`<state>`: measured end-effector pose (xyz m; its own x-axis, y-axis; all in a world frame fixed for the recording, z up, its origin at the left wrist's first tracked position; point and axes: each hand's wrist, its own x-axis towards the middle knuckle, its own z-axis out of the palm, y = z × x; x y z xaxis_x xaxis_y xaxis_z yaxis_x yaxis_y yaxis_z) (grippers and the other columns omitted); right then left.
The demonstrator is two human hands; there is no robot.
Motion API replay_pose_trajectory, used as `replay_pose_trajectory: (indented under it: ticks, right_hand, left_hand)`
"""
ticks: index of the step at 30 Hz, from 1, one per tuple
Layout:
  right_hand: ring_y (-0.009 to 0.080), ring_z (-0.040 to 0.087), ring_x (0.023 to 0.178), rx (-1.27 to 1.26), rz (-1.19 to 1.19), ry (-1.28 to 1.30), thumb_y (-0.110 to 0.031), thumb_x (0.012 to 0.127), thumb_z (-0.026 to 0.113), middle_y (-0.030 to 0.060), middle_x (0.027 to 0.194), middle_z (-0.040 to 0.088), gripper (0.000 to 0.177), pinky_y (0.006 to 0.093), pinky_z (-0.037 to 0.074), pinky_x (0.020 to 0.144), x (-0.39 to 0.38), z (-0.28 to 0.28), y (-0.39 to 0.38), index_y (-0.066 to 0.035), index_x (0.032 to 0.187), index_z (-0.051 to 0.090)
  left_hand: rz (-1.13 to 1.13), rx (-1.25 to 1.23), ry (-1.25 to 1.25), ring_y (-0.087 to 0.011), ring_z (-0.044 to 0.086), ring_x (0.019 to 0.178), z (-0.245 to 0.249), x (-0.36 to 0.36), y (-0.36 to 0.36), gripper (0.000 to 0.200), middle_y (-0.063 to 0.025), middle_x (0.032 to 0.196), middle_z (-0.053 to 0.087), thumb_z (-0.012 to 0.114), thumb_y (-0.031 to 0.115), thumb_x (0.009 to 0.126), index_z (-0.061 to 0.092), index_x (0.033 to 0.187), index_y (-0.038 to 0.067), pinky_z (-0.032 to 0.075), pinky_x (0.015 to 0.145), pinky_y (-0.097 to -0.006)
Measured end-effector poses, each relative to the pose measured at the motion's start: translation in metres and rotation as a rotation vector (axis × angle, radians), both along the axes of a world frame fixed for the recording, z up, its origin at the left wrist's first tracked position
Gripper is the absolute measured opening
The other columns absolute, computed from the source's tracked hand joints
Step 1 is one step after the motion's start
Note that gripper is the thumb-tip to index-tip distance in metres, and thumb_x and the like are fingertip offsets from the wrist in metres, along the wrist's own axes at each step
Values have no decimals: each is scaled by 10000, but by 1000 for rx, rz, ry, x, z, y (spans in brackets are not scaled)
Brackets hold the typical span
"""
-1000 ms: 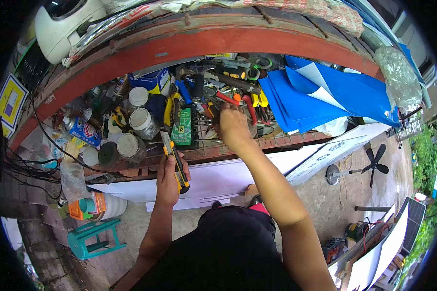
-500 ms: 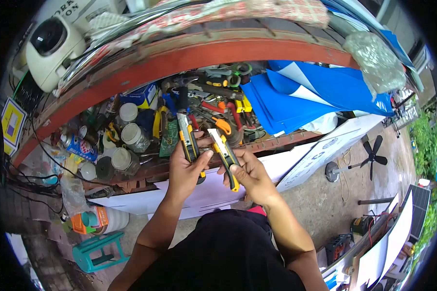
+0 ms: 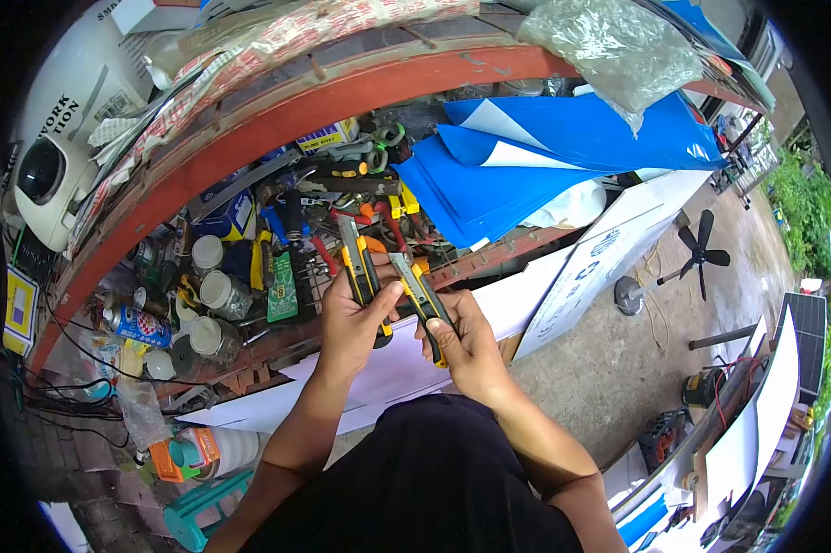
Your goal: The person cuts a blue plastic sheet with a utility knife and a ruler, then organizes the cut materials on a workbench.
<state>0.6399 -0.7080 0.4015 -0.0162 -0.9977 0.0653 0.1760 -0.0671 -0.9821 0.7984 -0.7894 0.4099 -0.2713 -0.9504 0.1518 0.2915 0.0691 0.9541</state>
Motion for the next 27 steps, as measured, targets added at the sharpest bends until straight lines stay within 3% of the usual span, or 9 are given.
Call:
replay_pose_trajectory:
  ticks: [5, 11, 14, 17, 24, 26, 27]
  right_hand:
    - [111, 587, 727, 12, -28, -15, -109, 1079, 505, 87, 925, 630, 168, 249, 471, 649, -9, -4, 0, 8, 1192, 463]
    - [101, 566, 624, 103, -21, -104, -233, 1106, 479, 65, 850, 629, 277, 241, 453, 562, -19, -4, -2, -9, 1270, 472]
    - [84, 541, 565, 172, -84, -121, -285, 1105, 496, 34, 752, 612, 293, 237, 434, 518, -23, -8, -2, -22, 1225, 543]
    - [60, 512, 545, 204, -103, -56, -311, 1099, 515, -1, 655, 568, 320, 226, 414, 508, -27, -12, -3, -21, 1013, 619]
    - [59, 503, 549, 141, -150, -104, -253, 1105, 467, -4, 681, 564, 272, 220, 409, 507, -26, -20, 5, -16, 1042, 585]
    - [125, 568, 569, 149, -108, -13, -227, 1100, 417, 53, 721, 570, 255, 288, 523, 559, -28, -18, 7, -1, 1099, 535]
    - [125, 568, 569, 149, -111, -13, -227, 1100, 417, 53, 721, 570, 255, 288, 523, 559, -29, -18, 8, -1, 1099, 535]
  left_hand:
    - [-8, -4, 5, -81, 689, 875, 1, -12, -1, 307, -74, 1062, 731, 710, 80, 965, 591, 1231, -17, 547, 647, -215]
    - [-30, -3, -32, -95, 697, 879, -2, -26, -1, 341, -92, 1087, 744, 708, 67, 961, 574, 1267, -3, 537, 660, -228]
    - [-64, 7, -38, -93, 696, 870, -8, -33, 0, 335, -94, 1085, 744, 706, 61, 961, 580, 1264, -8, 540, 653, -224]
    - [-61, 7, -36, -82, 685, 840, -5, -39, 5, 308, -85, 1063, 738, 697, 39, 958, 592, 1243, -14, 546, 651, -228]
    - [-82, 2, -21, -85, 689, 864, -8, -44, 9, 320, -97, 1097, 738, 697, 27, 956, 595, 1255, -17, 546, 656, -225]
    - [-81, 13, -19, -82, 685, 858, -7, -44, 10, 319, -96, 1094, 738, 695, 27, 958, 594, 1257, -17, 545, 658, -226]
    - [-76, 22, -16, -80, 681, 851, -6, -44, 11, 318, -95, 1091, 738, 692, 27, 959, 594, 1258, -17, 544, 661, -226]
